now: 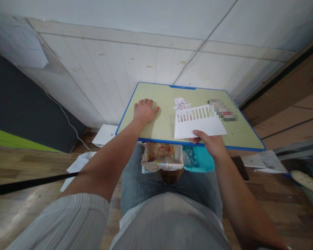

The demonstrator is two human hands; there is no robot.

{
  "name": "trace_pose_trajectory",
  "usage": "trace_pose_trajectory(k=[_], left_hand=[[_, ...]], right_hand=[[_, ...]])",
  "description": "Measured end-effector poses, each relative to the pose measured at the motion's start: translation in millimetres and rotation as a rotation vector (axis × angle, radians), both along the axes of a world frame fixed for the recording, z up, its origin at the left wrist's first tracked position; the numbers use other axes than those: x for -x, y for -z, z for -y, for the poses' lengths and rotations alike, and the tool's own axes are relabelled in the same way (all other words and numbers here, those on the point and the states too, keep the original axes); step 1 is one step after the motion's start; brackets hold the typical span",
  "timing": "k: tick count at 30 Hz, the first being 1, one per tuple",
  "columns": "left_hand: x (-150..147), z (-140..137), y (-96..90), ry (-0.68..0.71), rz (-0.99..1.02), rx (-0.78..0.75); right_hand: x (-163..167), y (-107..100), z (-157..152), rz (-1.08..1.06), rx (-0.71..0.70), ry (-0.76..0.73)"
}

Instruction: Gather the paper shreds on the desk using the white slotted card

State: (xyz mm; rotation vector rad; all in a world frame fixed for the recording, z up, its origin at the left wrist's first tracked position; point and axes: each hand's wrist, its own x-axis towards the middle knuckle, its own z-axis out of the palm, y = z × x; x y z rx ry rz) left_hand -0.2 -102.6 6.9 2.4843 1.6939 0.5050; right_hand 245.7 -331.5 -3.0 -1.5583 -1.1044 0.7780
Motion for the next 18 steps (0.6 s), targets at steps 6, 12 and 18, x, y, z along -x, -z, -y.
trace_pose_trajectory(k=[6,12,18], left_hand=[[12.7,11.7,-1.0,0.045,-0.05,0.079],[50.4,48.1,-4.7,-0.02,-0.084,0.117],[61.7,60.4,-0.3,-0.048,-0.081,0.038]], right_hand=[[6.3,2.4,-7.9,-0.023,-0.035,0.009],[17.1,-2.2,-14.1,-0.044,-0.048,-0.007],[26.3,-2.8,-23.3,-0.05,-0.078,-0.071]])
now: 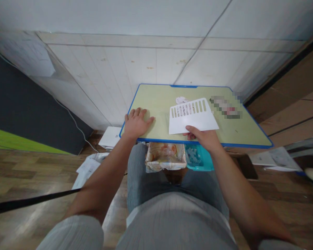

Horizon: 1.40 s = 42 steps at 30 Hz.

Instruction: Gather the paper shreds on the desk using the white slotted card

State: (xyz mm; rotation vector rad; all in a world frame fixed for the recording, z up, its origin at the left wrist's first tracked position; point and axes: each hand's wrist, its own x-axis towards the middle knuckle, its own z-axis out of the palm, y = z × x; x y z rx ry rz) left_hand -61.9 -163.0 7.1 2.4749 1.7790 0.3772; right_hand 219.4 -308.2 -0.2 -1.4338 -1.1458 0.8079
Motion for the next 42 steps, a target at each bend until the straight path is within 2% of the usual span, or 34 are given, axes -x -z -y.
trace_pose_trajectory(k=[5,14,23,30,36,42], left_hand=[[-4.7,-1.9,-1.0,-0.004,0.005,-0.005],[-5.2,1.4,-4.5,-0.002,0.016,-0.019],[-3.1,-1.1,-1.2,0.004,0.018,-0.032],[-1.7,-5.0,2.5,0.002,0.03,-0.035],[-1.2,-3.5,1.8,0.001,0.031,-0.037],[-2.3,-1.4,-2.0,-0.007,0.032,-0.032]], right_hand=[[2.9,2.3,-5.8,0.008,0.02,-0.018],[3.2,-7.0,-1.9,0.107,-0.007,-0.099],[-6.2,0.2,1.2,0.127,-0.004,-0.135],[-5.7,4.2,-0.6,0.043,-0.003,-0.043],[-12.8,13.3,0.2,-0.02,-0.002,0.126],[-14.4,18.1,2.8,0.011,-0.004,0.101]])
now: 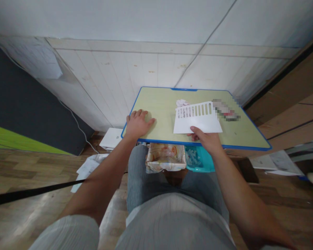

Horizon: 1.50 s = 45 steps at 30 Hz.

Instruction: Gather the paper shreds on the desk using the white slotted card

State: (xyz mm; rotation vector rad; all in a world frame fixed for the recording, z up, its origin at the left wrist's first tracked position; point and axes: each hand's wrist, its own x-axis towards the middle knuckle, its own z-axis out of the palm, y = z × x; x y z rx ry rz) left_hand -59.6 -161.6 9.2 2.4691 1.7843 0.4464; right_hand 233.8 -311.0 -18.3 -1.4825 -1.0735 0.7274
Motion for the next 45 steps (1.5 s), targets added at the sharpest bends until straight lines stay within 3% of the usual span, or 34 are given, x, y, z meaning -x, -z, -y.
trace_pose_trajectory(k=[14,28,34,40,45], left_hand=[[-0.7,0.5,-1.6,0.003,0.002,0.007],[-0.7,-0.2,-0.2,0.004,-0.003,0.002],[0.4,-1.7,1.9,0.005,-0.012,-0.01],[0.4,-2.8,2.9,0.009,-0.004,-0.014],[0.2,-2.5,1.9,0.017,-0.006,-0.026]], right_hand=[[-3.0,-8.7,6.9,0.098,-0.015,-0.107],[-6.2,-6.2,8.3,0.067,-0.064,-0.105],[-4.3,-10.9,7.5,-0.128,-0.126,0.088],[-25.5,-13.1,23.7,-0.154,-0.186,0.358],[-40.0,-10.0,39.8,-0.118,-0.166,0.425]])
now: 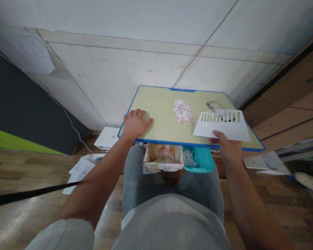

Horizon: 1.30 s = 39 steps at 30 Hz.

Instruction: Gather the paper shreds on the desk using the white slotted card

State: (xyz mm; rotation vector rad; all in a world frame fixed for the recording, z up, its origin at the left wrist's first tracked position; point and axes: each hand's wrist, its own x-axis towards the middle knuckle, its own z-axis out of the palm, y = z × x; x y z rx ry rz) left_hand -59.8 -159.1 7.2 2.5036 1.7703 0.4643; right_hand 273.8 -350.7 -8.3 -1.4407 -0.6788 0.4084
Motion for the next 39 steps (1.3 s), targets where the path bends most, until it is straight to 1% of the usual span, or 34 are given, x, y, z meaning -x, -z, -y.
trace_pose_trajectory(k=[4,7,11,15,22,27,33,39], left_hand=[[-0.1,0.6,-1.1,-0.001,-0.002,0.009],[-0.3,0.5,-1.3,-0.003,-0.001,0.015],[-0.9,0.7,-2.0,-0.01,0.001,0.022],[-0.9,2.0,-3.2,-0.009,0.007,0.021],[0.2,0.2,-1.0,0.0,0.021,0.016],[0.2,-0.8,-0.5,-0.005,0.025,0.019],[-0.6,2.3,-4.3,0.007,0.029,0.026],[-0.6,2.4,-4.1,0.007,0.019,0.02]], right_hand=[[-2.7,2.3,-1.5,-0.013,-0.035,0.046],[-2.4,5.2,-5.4,-0.025,-0.044,0.042],[-3.6,11.2,-7.3,0.023,0.029,0.0],[-4.9,14.5,-5.7,0.082,0.103,0.002],[13.6,8.2,0.0,0.121,0.165,-0.139],[26.5,2.5,-1.9,0.141,0.203,-0.235],[30.9,1.1,-7.9,0.051,0.162,-0.229],[28.3,5.8,-7.5,0.094,0.169,-0.245]])
